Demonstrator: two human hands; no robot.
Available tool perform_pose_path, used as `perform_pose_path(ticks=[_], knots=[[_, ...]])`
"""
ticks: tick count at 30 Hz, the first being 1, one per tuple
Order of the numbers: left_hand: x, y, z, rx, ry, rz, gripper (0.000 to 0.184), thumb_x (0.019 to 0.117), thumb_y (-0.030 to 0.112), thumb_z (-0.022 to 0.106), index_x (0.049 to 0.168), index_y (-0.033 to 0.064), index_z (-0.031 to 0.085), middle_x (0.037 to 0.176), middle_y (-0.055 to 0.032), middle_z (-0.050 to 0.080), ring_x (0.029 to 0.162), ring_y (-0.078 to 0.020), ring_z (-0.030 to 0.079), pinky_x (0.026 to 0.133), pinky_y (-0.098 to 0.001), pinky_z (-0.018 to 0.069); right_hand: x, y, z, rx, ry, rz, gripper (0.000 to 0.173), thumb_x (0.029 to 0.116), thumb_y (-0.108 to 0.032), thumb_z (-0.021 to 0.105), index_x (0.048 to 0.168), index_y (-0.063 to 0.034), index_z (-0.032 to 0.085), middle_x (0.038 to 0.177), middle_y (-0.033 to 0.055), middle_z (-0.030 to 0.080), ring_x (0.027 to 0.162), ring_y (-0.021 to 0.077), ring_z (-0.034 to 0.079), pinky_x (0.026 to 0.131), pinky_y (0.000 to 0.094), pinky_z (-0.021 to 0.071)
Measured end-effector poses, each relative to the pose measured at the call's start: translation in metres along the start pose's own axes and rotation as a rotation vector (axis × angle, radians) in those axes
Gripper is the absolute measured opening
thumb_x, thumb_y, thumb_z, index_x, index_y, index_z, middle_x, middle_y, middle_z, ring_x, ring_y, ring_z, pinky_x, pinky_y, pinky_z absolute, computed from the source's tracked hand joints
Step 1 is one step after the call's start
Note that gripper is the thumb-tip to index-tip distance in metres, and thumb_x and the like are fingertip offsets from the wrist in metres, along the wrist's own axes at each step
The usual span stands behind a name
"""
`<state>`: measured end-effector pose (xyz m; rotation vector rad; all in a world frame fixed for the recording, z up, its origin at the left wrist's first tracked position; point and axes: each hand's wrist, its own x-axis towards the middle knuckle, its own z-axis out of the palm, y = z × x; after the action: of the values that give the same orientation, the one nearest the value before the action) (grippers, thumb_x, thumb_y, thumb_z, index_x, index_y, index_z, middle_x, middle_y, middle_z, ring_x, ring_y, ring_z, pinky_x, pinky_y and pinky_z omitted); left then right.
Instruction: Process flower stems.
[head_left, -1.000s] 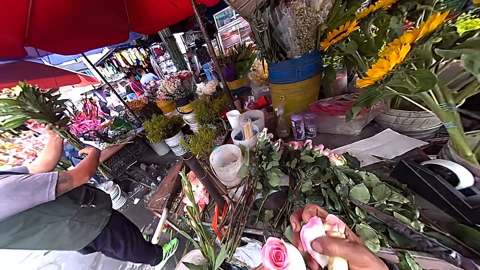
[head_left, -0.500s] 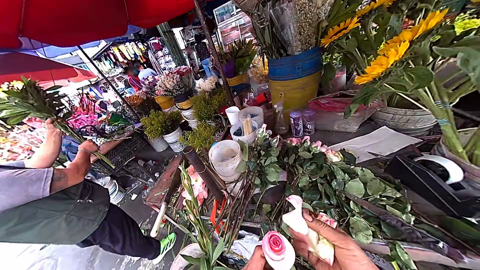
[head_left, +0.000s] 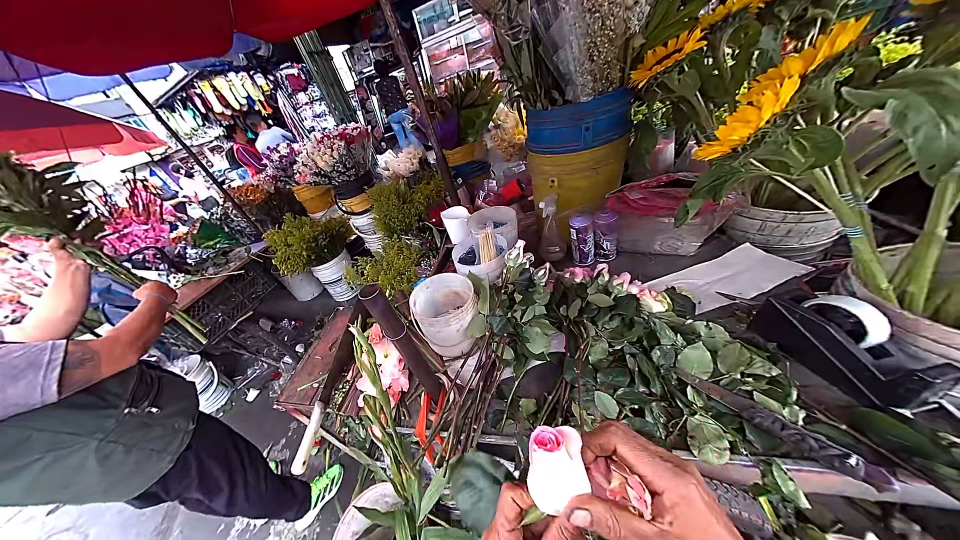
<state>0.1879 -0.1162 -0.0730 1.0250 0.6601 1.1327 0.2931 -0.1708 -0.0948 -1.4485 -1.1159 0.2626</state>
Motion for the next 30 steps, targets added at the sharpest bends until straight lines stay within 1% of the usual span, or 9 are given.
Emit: perform_pose_path(ticks=[5, 8, 14, 18, 20, 23, 26, 29, 30], knots=[[0.002, -0.006, -0.016, -0.019, -0.017, -0.145, 0.022, 0.0781, -0.030, 0.050, 0.085, -0.0101, 0.053, 0.060, -0.0056, 0.069, 0.049, -0.0054, 0.064, 0.057, -0.0150, 0.0549, 0.006, -0.038, 0.002, 0.637, 0.185, 0.441, 0.022, 0.0791, 0.013, 0.065, 0.094, -0.0033, 0.064, 0.079, -0.0052, 0.071, 0.069, -0.0001, 0.066, 0.069, 0.0153, 0.0551], [0.005, -0.011, -0.021, -0.050, -0.037, -0.166, 0.023, 0.0775, -0.030, 0.050, 0.088, -0.0099, 0.052, 0.061, -0.0059, 0.069, 0.048, -0.0058, 0.064, 0.056, -0.0153, 0.0549, 0.005, -0.038, -0.005, 0.849, 0.342, 0.661, 0.021, 0.0903, 0.007, 0.045, 0.100, -0.0064, 0.057, 0.076, -0.0024, 0.067, 0.061, 0.0070, 0.064, 0.061, 0.0215, 0.0554], [0.005, 0.025, 0.028, 0.065, -0.004, -0.190, 0.033, 0.0713, -0.031, 0.048, 0.067, 0.0009, 0.049, 0.052, 0.0008, 0.063, 0.041, 0.0020, 0.055, 0.050, -0.0102, 0.0494, 0.019, -0.110, -0.022, 0.633, 0.854, 0.910, 0.032, 0.0785, 0.025, 0.035, 0.090, -0.0029, 0.048, 0.067, 0.0000, 0.058, 0.049, 0.0035, 0.054, 0.048, 0.0150, 0.0474], [-0.008, 0.030, 0.052, 0.252, -0.112, -0.247, 0.026, 0.0695, -0.027, 0.054, 0.059, -0.0031, 0.050, 0.049, -0.0023, 0.061, 0.041, 0.0015, 0.052, 0.050, -0.0107, 0.0467, 0.001, -0.121, -0.043, 0.576, 0.963, 1.022, 0.030, 0.0839, 0.022, 0.033, 0.090, -0.0031, 0.050, 0.066, -0.0008, 0.058, 0.051, 0.0027, 0.055, 0.052, 0.0143, 0.0482], [-0.020, 0.032, 0.067, 0.401, -0.149, -0.253, 0.022, 0.0711, -0.023, 0.055, 0.057, -0.0073, 0.050, 0.048, -0.0049, 0.058, 0.041, 0.0008, 0.049, 0.051, -0.0109, 0.0450, -0.031, -0.100, -0.057, 0.615, 0.900, 0.990, 0.029, 0.0868, 0.019, 0.033, 0.097, -0.0042, 0.047, 0.071, 0.0001, 0.061, 0.055, 0.0043, 0.059, 0.053, 0.0162, 0.0510], [-0.033, 0.023, 0.077, 0.464, -0.254, -0.195, 0.024, 0.0715, -0.022, 0.057, 0.056, -0.0048, 0.049, 0.048, -0.0040, 0.059, 0.041, 0.0009, 0.050, 0.051, -0.0109, 0.0453, -0.068, -0.072, -0.089, 0.548, 0.511, 0.992, 0.039, 0.0897, 0.015, 0.035, 0.125, 0.0079, 0.050, 0.101, 0.0098, 0.067, 0.085, 0.0123, 0.067, 0.081, 0.0249, 0.0540], [-0.048, -0.016, 0.069, 0.440, -0.466, -0.094, 0.022, 0.0741, -0.018, 0.061, 0.059, -0.0042, 0.053, 0.055, -0.0043, 0.064, 0.048, -0.0023, 0.057, 0.057, -0.0136, 0.0496, -0.101, -0.047, -0.107, 0.129, 0.269, 0.762, 0.022, 0.0880, 0.009, 0.050, 0.103, 0.0126, 0.067, 0.094, 0.0117, 0.072, 0.085, 0.0123, 0.067, 0.084, 0.0240, 0.0532], [-0.077, -0.037, 0.088, 0.436, -0.606, -0.022, 0.017, 0.0726, -0.017, 0.062, 0.061, -0.0074, 0.055, 0.057, -0.0067, 0.064, 0.050, -0.0050, 0.060, 0.058, -0.0159, 0.0521, -0.139, -0.004, -0.120, -0.343, 0.387, 0.165, 0.033, 0.0913, -0.025, 0.071, 0.085, 0.0068, 0.070, 0.075, 0.0113, 0.066, 0.066, 0.0118, 0.061, 0.064, 0.0194, 0.0502], [-0.089, -0.041, 0.098, 0.451, -0.632, -0.020, 0.016, 0.0727, -0.017, 0.061, 0.061, -0.0076, 0.054, 0.057, -0.0071, 0.064, 0.051, -0.0050, 0.060, 0.059, -0.0160, 0.0525, -0.125, -0.050, -0.148, -0.344, 0.150, 0.511, 0.035, 0.0941, -0.026, 0.071, 0.098, 0.0085, 0.069, 0.090, 0.0171, 0.069, 0.083, 0.0192, 0.065, 0.081, 0.0270, 0.0510]])
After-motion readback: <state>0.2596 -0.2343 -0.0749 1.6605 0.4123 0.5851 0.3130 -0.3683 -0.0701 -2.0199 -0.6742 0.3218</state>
